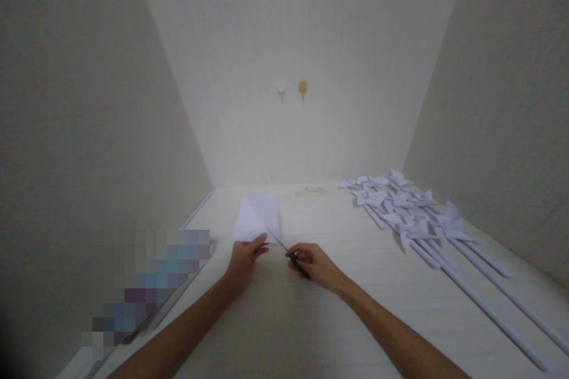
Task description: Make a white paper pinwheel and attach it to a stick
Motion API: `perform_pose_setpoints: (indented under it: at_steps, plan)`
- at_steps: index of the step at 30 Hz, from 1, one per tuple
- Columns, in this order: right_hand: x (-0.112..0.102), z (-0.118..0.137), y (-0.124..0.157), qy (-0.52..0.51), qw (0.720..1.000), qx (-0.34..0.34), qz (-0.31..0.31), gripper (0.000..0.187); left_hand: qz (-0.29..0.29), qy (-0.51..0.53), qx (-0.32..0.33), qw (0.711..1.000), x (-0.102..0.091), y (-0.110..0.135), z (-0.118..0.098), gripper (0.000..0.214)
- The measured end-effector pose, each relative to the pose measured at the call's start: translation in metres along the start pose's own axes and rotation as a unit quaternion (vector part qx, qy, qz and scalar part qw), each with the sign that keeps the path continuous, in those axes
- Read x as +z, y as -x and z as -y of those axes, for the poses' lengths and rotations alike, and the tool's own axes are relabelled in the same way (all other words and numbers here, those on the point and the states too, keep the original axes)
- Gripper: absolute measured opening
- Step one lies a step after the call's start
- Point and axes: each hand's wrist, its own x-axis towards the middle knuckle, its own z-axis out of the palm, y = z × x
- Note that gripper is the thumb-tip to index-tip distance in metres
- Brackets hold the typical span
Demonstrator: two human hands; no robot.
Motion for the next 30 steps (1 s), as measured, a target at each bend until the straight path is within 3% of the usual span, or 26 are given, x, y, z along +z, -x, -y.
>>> perform_pose_setpoints:
  at_steps: [8,30]
  plan:
    - [-0.0002,-0.0033,-0.0005,-0.005,1.0,0.002,0.002,0.037,0.005,-0.004,-0.006,1.0,0.0002,-0.0007,0.0022,0.016]
    - [-0.0008,-0.004,0.0003,0.031,0.999,0.004,-0.007,0.026,0.007,-0.003,0.001,1.0,0.0,0.0004,0.0007,0.018]
